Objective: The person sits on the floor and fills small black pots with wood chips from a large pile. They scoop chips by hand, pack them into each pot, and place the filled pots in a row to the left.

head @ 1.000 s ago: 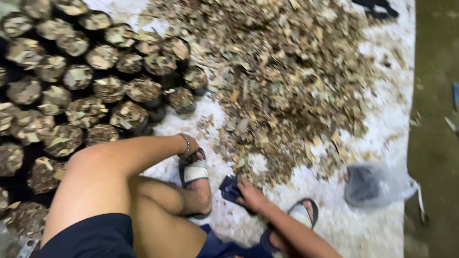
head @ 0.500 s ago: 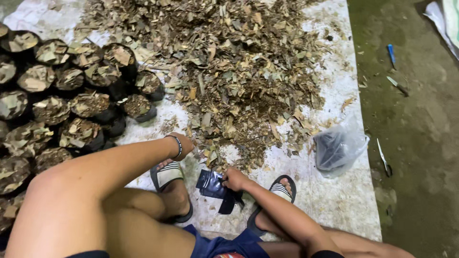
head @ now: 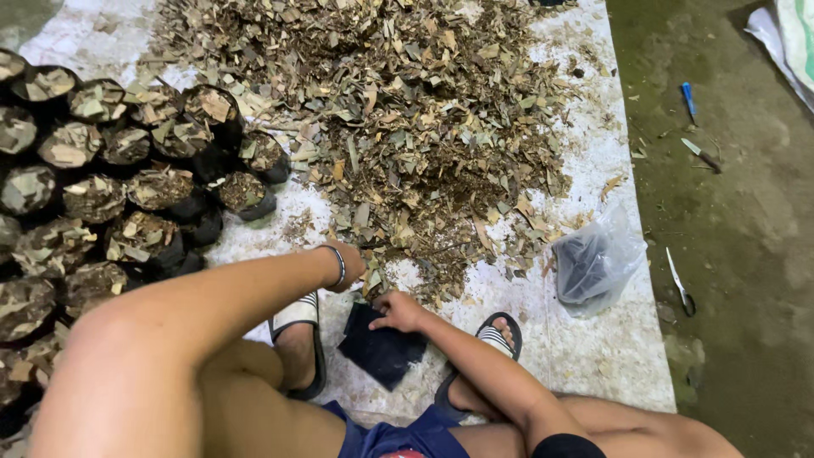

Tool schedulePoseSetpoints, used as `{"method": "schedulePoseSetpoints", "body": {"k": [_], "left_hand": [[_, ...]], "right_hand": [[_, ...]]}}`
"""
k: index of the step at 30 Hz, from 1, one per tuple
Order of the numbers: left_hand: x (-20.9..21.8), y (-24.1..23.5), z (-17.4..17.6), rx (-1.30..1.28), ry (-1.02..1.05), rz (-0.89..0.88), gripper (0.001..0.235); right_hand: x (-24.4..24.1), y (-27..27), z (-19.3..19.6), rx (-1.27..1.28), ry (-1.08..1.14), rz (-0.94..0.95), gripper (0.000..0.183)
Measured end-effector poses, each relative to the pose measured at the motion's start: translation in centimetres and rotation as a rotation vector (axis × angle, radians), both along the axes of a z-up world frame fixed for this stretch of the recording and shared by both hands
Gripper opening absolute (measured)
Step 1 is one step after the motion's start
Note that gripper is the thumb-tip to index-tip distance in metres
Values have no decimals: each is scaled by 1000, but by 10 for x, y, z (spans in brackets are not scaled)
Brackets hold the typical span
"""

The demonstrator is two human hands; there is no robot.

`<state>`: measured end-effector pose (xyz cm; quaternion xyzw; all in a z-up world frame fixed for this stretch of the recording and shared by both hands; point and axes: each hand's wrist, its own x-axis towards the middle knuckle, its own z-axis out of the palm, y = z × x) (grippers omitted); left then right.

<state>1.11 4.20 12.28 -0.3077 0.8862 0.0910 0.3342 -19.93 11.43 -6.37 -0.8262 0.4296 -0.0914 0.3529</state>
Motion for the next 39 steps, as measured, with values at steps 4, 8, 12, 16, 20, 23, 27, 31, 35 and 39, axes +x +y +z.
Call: {"method": "schedulePoseSetpoints", "body": {"k": [4, 8, 12, 16, 20, 23, 27, 31, 35, 39], "left_hand": [[4, -1, -29, 55, -11, 20, 31], [9, -26, -65, 26, -195, 480, 103], [12, -55, -108, -84, 80, 772, 149], [-9, -81, -137, -189, 362, 958, 159], [-25, -124, -137, -198, 548, 1109, 166], [-23, -171, -135, -293, 727, 993, 169], [-32, -198, -151, -61, 818, 1001, 165], [-62, -197, -168, -11, 1008, 1063, 161], [-102, -178, -170, 53, 1114, 1223, 151], [-131, -162, -147, 0, 1133, 1202, 144]], "right_hand": [[-27, -6, 25, -350, -5, -373, 87], [-84, -10, 41, -53, 396, -595, 142], [-125, -18, 27, -64, 495, -635, 156], [-124, -78, 6, -60, 421, -765, 161], [-134, -168, 20, -129, 457, -887, 161], [-158, -234, 42, -81, 338, -910, 160], [-177, -277, 40, 54, 120, -841, 152], [-179, -266, 5, 51, 29, -854, 137], [-168, -247, -32, 76, -284, -881, 130], [-146, -238, -39, 184, -530, -867, 100]]}}
